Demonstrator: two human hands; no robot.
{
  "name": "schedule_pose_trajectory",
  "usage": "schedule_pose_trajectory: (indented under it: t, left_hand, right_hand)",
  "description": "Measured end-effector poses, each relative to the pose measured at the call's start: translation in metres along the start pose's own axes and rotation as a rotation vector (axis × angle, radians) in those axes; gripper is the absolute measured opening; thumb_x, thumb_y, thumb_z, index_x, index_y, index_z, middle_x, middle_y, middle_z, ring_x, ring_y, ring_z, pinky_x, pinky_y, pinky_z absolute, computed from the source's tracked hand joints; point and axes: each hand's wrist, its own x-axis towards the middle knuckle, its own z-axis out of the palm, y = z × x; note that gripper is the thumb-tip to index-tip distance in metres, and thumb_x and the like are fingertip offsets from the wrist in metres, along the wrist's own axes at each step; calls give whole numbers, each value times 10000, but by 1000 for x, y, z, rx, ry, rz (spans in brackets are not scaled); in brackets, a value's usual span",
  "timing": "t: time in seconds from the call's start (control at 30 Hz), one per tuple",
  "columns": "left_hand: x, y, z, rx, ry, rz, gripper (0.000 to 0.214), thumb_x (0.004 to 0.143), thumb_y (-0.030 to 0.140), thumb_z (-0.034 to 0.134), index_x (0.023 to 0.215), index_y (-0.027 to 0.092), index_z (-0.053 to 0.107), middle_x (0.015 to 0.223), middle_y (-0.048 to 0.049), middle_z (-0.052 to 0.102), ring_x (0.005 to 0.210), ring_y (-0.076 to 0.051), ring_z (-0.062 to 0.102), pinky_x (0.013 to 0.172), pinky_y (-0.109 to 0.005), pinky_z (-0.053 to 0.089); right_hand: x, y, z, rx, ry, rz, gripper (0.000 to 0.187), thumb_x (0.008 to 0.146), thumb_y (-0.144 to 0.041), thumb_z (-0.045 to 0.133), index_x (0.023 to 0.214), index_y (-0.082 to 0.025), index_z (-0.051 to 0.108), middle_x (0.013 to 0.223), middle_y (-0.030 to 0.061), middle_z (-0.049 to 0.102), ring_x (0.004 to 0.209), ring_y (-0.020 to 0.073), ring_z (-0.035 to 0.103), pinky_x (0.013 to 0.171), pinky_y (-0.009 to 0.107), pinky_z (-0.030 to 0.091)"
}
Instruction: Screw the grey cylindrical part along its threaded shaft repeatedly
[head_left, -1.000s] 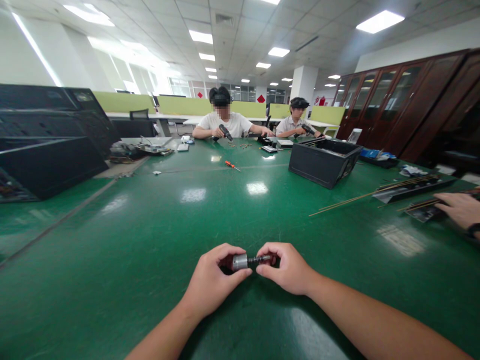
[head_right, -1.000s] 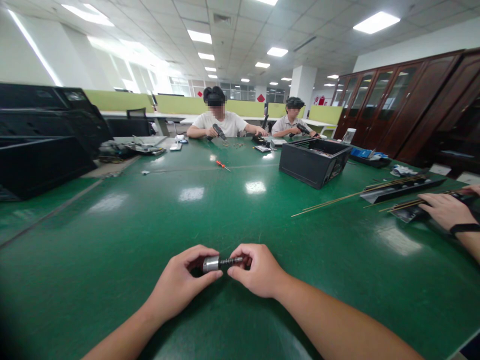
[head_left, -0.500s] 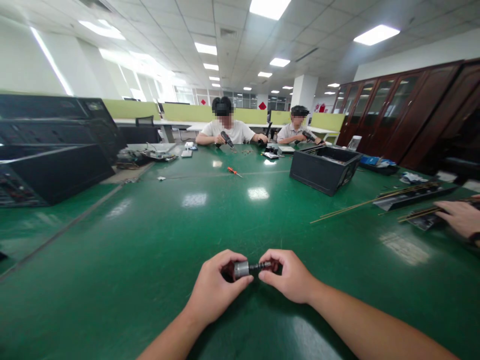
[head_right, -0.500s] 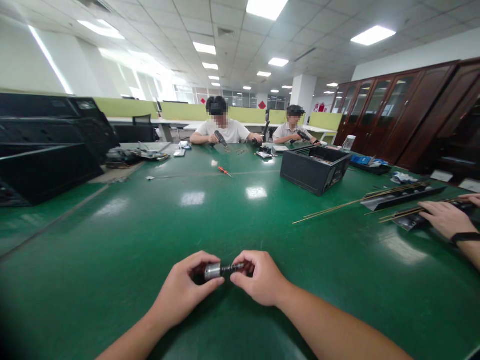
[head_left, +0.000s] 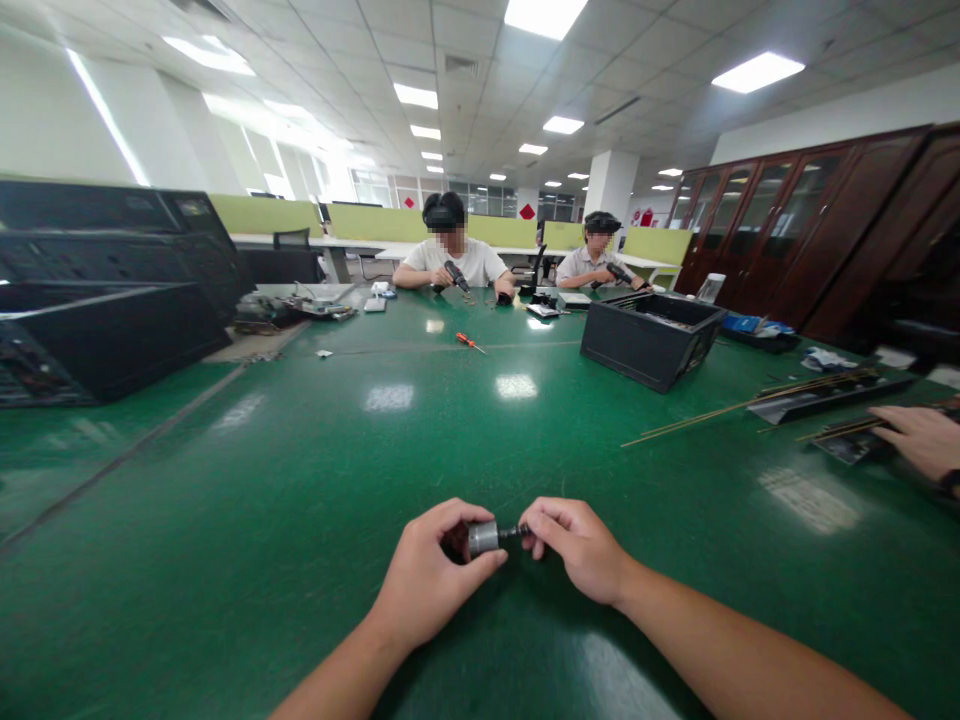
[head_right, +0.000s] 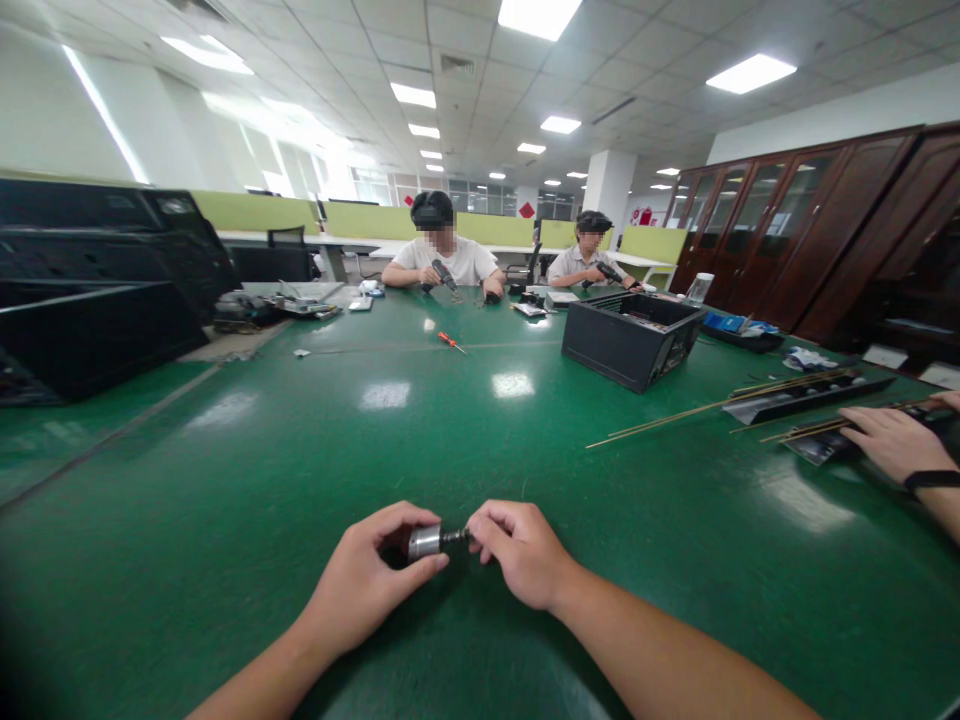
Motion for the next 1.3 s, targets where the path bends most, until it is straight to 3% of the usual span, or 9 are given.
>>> schedule_pose_trajectory:
  t: [0.17,0.5,0.9,1.3]
  left_hand:
    - [0,1,1,-13,-1,-7,211,713,321,762,888,213,714,818,-12,697,747,-198,629,678,-297,457]
    - [0,1,1,-17,-26,-39,218,712,351,763,870,208,723,776,-6,698,714,-192,627,666,-293,459]
    - [0,0,0,9,27,-7,235,731,375,751,896,208,733,798,-22,713,736,-207,641,657,-291,468]
    - [1,1,0,-6,17,-5,210,757,357,741,910,214,727,819,-16,704,757,-203,636,686,-302,463]
  right_hand:
    - [1,6,0,77,3,-8,591,982,-630,393,866,-130,686,739,56,656,650,157,598,664,281,455]
    - [1,6,0,63,9,-12,587,993,-617,382,854,-132,683,734,55,661,654,157,603,670,280,460]
    - [-2,-5,1,-56,-14,20,248,929,-382,583,837,-162,650,707,5,609,641,132,549,639,249,415]
    - [-5,-7,0,-103,15,28,115,812,-277,677,847,-170,651,681,-26,559,625,123,485,603,239,373]
